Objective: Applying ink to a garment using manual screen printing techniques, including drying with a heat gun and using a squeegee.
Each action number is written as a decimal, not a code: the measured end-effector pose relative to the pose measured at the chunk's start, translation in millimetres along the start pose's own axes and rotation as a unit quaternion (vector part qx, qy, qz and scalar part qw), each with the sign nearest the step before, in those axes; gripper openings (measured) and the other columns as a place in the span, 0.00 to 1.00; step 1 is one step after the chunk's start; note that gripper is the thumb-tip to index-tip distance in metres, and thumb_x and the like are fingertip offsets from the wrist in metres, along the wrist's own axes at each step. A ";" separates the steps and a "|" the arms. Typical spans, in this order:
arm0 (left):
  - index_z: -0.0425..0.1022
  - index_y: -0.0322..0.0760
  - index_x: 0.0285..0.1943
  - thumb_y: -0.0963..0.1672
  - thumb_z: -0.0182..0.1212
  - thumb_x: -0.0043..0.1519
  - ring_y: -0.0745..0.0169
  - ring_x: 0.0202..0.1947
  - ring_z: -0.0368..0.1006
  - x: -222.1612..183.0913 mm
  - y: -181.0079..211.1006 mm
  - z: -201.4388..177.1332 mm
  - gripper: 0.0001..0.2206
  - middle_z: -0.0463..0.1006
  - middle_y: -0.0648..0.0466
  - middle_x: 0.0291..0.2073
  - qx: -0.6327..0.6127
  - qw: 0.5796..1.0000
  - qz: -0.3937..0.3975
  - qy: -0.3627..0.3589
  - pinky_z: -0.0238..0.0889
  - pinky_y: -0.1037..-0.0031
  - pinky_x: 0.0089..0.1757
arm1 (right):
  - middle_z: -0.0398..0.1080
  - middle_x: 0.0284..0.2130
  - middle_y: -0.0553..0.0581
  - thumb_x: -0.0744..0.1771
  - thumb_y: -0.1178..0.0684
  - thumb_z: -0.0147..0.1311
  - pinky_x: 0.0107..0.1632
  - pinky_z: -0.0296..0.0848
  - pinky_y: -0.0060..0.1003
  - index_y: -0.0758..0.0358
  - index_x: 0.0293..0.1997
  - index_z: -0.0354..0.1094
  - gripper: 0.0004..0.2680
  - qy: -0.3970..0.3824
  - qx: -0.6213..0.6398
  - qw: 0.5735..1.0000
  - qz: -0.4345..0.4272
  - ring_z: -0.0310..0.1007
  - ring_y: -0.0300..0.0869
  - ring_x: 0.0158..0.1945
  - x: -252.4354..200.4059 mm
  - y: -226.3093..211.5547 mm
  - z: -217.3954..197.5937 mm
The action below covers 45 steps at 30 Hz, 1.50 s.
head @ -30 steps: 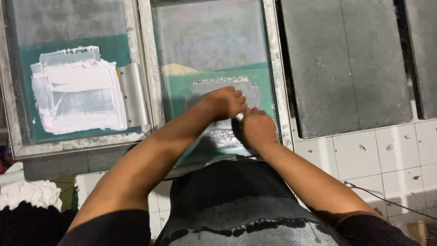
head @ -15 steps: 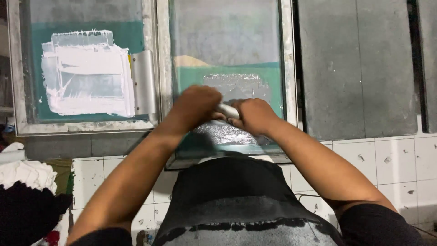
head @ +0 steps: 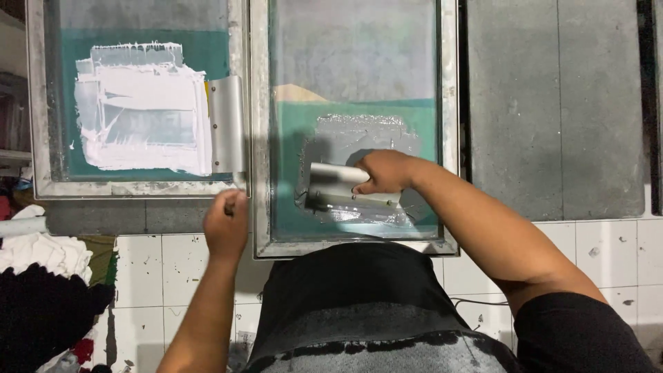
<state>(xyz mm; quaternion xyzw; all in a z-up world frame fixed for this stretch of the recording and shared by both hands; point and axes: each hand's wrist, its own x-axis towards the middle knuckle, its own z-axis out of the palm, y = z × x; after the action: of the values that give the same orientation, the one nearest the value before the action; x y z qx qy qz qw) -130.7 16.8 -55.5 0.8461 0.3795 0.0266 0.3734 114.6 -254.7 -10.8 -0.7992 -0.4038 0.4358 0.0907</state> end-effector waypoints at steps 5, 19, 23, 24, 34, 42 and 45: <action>0.80 0.42 0.49 0.48 0.61 0.67 0.43 0.39 0.77 -10.1 -6.6 21.4 0.09 0.80 0.47 0.34 0.005 1.000 0.019 0.007 0.68 0.59 0.43 | 0.80 0.35 0.67 0.64 0.41 0.59 0.51 0.76 0.56 0.64 0.46 0.77 0.16 0.025 -0.026 0.999 0.006 0.80 0.63 0.45 8.0 10.3 -33.9; 0.79 0.40 0.46 0.44 0.61 0.67 0.51 0.33 0.74 -9.2 -15.6 35.1 0.05 0.75 0.48 0.30 -0.045 0.994 0.076 0.058 0.67 0.65 0.40 | 0.77 0.44 0.56 0.65 0.42 0.57 0.41 0.79 0.50 0.51 0.54 0.71 0.14 0.250 -0.247 0.936 0.032 0.79 0.52 0.45 -23.3 -0.7 30.3; 0.79 0.40 0.48 0.45 0.59 0.68 0.56 0.32 0.73 -10.2 -12.8 35.6 0.06 0.75 0.51 0.30 -0.047 0.996 0.060 0.046 0.67 0.64 0.39 | 0.74 0.41 0.55 0.63 0.46 0.61 0.46 0.76 0.46 0.53 0.48 0.72 0.11 0.337 -0.307 0.890 -0.034 0.76 0.51 0.50 -30.9 20.6 85.6; 0.78 0.41 0.48 0.45 0.58 0.68 0.57 0.32 0.73 -10.6 -10.9 35.6 0.07 0.74 0.52 0.30 -0.044 0.997 0.053 0.046 0.67 0.64 0.39 | 0.74 0.41 0.54 0.65 0.48 0.58 0.46 0.74 0.43 0.52 0.46 0.71 0.08 0.346 -0.302 0.887 -0.033 0.75 0.50 0.51 -39.9 18.1 83.0; 0.77 0.41 0.49 0.47 0.55 0.70 0.57 0.32 0.72 -9.9 -12.2 36.1 0.09 0.72 0.53 0.31 -0.044 0.996 0.069 0.045 0.66 0.66 0.38 | 0.81 0.32 0.58 0.64 0.42 0.59 0.46 0.77 0.52 0.55 0.44 0.75 0.11 0.066 -0.127 0.989 0.045 0.81 0.58 0.43 -34.2 2.8 -10.5; 0.77 0.41 0.49 0.46 0.56 0.70 0.51 0.32 0.73 -13.3 -15.8 39.7 0.08 0.73 0.50 0.32 -0.039 0.993 0.096 0.065 0.67 0.63 0.39 | 0.80 0.31 0.63 0.61 0.38 0.61 0.50 0.77 0.55 0.58 0.43 0.77 0.16 0.073 -0.082 0.993 0.036 0.79 0.64 0.44 21.6 55.7 -41.2; 0.77 0.41 0.49 0.47 0.55 0.70 0.53 0.32 0.73 -12.6 -19.4 39.0 0.09 0.72 0.52 0.32 -0.041 0.992 0.102 0.059 0.67 0.65 0.38 | 0.80 0.32 0.56 0.63 0.38 0.59 0.47 0.78 0.55 0.52 0.46 0.77 0.14 0.111 -0.144 0.982 0.048 0.80 0.59 0.41 10.0 39.0 -59.9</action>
<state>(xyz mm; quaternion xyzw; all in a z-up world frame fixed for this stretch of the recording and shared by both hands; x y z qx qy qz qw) -138.9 -6.9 -93.2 0.8613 0.3110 0.1305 0.3801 185.8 -260.7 -0.3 -0.8656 -0.4112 0.2858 -0.0019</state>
